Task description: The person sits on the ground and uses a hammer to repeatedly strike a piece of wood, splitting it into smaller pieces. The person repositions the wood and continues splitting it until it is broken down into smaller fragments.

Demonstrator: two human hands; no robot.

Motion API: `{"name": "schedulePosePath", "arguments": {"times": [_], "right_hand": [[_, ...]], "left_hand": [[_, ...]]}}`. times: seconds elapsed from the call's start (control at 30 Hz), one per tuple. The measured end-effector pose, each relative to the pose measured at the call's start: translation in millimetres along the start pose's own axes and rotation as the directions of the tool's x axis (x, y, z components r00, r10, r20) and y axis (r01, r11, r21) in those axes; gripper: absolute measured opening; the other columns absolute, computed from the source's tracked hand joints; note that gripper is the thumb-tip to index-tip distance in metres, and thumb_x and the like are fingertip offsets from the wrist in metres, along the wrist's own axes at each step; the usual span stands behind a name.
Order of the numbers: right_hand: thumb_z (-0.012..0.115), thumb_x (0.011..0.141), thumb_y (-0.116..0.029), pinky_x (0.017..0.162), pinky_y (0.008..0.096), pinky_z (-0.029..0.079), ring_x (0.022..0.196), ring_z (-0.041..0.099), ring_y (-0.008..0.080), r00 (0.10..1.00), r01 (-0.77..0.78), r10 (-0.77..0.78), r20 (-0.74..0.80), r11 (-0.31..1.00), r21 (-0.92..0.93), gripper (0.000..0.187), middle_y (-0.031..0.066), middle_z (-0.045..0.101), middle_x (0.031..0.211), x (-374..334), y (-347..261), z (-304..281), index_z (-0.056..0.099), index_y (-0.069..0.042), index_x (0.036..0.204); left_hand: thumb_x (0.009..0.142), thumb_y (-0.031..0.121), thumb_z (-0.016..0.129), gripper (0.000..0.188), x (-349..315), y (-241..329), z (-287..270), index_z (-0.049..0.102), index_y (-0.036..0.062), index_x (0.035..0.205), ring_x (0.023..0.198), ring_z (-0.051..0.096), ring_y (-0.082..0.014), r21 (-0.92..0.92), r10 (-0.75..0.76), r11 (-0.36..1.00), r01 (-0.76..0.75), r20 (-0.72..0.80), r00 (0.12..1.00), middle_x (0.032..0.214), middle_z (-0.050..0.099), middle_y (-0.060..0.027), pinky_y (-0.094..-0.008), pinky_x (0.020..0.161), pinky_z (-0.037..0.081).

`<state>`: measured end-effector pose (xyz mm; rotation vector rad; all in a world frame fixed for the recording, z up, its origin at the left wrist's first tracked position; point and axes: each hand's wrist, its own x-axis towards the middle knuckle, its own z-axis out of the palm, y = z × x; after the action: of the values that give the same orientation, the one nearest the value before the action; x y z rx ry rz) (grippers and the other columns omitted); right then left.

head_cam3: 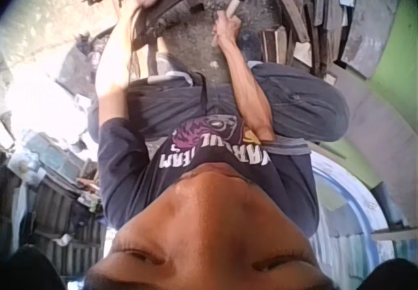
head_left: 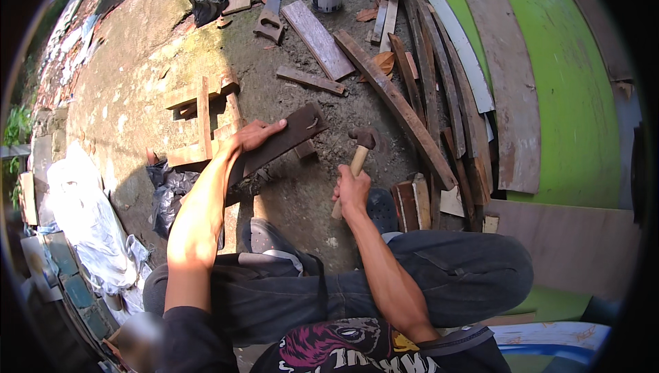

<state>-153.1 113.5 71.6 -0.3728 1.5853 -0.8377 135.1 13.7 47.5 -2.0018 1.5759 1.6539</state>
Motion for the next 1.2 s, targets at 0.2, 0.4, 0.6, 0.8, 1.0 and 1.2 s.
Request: {"name": "schedulePosePath", "arguments": {"times": [0.2,0.4,0.6,0.8,1.0,1.2], "right_hand": [[0.065,0.087,-0.020,0.037,0.0328,0.043,0.041,0.050,0.0142,0.999,0.034,-0.033,-0.016,0.999,0.041,0.025,0.0035,0.050,0.059,4,-7,-8,0.050,-0.002,0.080],[0.065,0.088,-0.019,0.037,0.0325,0.041,0.041,0.049,0.0136,0.999,0.021,-0.024,0.042,0.998,0.054,0.023,0.0026,0.049,0.059,-3,-8,0,0.050,-0.003,0.081],[0.064,0.088,-0.018,0.037,0.0323,0.041,0.041,0.048,0.0133,0.998,0.021,-0.024,0.057,0.999,0.044,0.021,0.0021,0.048,0.059,-10,-9,1,0.050,-0.003,0.083],[0.064,0.089,-0.019,0.038,0.0323,0.042,0.042,0.048,0.0132,0.998,0.041,-0.041,0.045,0.999,0.001,0.021,0.0017,0.048,0.059,-6,-7,-7,0.051,-0.004,0.084],[0.064,0.091,-0.019,0.038,0.0320,0.041,0.042,0.048,0.0136,0.996,0.050,-0.048,0.078,0.999,-0.013,0.020,0.0016,0.047,0.059,-10,-2,1,0.051,-0.004,0.086],[0.064,0.090,-0.019,0.039,0.0315,0.042,0.043,0.049,0.0133,0.997,0.047,-0.042,0.070,0.997,-0.065,0.020,0.0015,0.048,0.059,-12,-5,-1,0.051,-0.004,0.085]], "left_hand": [[0.086,0.086,0.041,0.096,-14,38,2,0.062,0.0066,0.136,0.110,0.063,-0.0260,-0.378,0.052,0.925,-0.043,0.012,0.999,0.128,0.065,-0.0157,-0.0386,0.097,0.047],[0.089,0.081,0.045,0.088,-24,34,-12,0.057,0.0102,0.140,0.098,0.064,-0.0211,-0.618,0.028,0.782,-0.081,-0.095,0.995,0.121,0.067,-0.0153,-0.0343,0.086,0.050],[0.091,0.075,0.048,0.074,-9,26,-21,0.066,0.0115,0.124,0.070,0.065,-0.0193,-0.855,0.179,0.514,-0.063,0.035,0.983,0.090,0.070,-0.0089,-0.0329,0.061,0.051],[0.097,0.061,0.051,0.051,-30,54,-12,0.064,0.0113,0.091,0.048,0.055,-0.0213,-0.858,0.262,0.466,-0.216,-0.099,0.960,0.066,0.060,-0.0072,-0.0359,0.042,0.042],[0.097,0.057,0.052,0.051,-35,34,-24,0.061,0.0080,0.088,0.051,0.051,-0.0223,-0.958,0.318,0.285,0.016,0.110,0.942,0.066,0.056,-0.0062,-0.0378,0.047,0.041],[0.095,0.061,0.054,0.053,-52,47,-18,0.062,0.0088,0.089,0.050,0.052,-0.0223,-0.967,0.321,0.249,-0.049,0.035,0.946,0.066,0.056,-0.0061,-0.0370,0.045,0.041]]}}
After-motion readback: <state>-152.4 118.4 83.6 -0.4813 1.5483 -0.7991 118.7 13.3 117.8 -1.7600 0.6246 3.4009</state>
